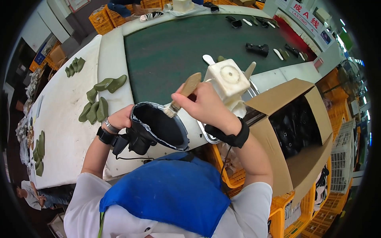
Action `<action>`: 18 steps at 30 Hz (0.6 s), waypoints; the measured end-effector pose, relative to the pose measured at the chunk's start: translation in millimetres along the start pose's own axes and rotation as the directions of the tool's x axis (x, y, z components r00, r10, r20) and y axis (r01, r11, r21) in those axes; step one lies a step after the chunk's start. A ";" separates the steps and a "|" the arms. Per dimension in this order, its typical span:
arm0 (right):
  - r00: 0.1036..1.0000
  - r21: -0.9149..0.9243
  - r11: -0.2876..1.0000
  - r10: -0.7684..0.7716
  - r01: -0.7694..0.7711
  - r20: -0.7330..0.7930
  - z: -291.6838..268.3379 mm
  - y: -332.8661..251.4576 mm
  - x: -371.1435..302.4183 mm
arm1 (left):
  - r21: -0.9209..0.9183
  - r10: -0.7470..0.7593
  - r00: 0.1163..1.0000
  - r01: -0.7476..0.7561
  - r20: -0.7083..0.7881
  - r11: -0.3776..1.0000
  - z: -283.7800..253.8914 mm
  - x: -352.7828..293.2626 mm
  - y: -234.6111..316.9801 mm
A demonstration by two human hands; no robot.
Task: Trim and apply adhesive to shoe components in a factory assembly line setting.
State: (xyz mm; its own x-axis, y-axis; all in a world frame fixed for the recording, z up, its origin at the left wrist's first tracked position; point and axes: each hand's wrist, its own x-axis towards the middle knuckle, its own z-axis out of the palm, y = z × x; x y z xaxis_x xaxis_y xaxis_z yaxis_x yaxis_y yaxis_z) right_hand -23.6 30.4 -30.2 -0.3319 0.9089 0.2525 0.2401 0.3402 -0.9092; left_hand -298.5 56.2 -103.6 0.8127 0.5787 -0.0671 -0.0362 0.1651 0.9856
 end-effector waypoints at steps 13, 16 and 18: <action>0.855 0.284 0.937 0.312 -0.204 -0.414 -59.4 45.8 -37.2 | 0.440 0.045 0.982 0.040 -0.181 0.897 -40.1 38.9 47.5; 0.753 0.304 0.947 0.276 -0.105 -0.597 -73.9 53.0 -49.1 | 0.737 0.087 0.939 0.201 -0.333 0.645 -69.8 76.3 59.0; 0.737 0.326 0.939 0.299 -0.112 -0.607 -72.6 52.3 -58.2 | 0.865 0.265 0.908 0.173 -0.326 0.471 -105.1 110.6 35.1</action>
State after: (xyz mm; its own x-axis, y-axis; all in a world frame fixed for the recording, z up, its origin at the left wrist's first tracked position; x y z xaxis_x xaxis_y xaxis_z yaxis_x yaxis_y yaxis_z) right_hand 74.5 12.8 -68.4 0.3807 0.9175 0.1151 -0.0353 0.1388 -0.9897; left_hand -271.0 209.9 -92.8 0.5387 0.8290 0.1502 0.6266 -0.5134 0.5864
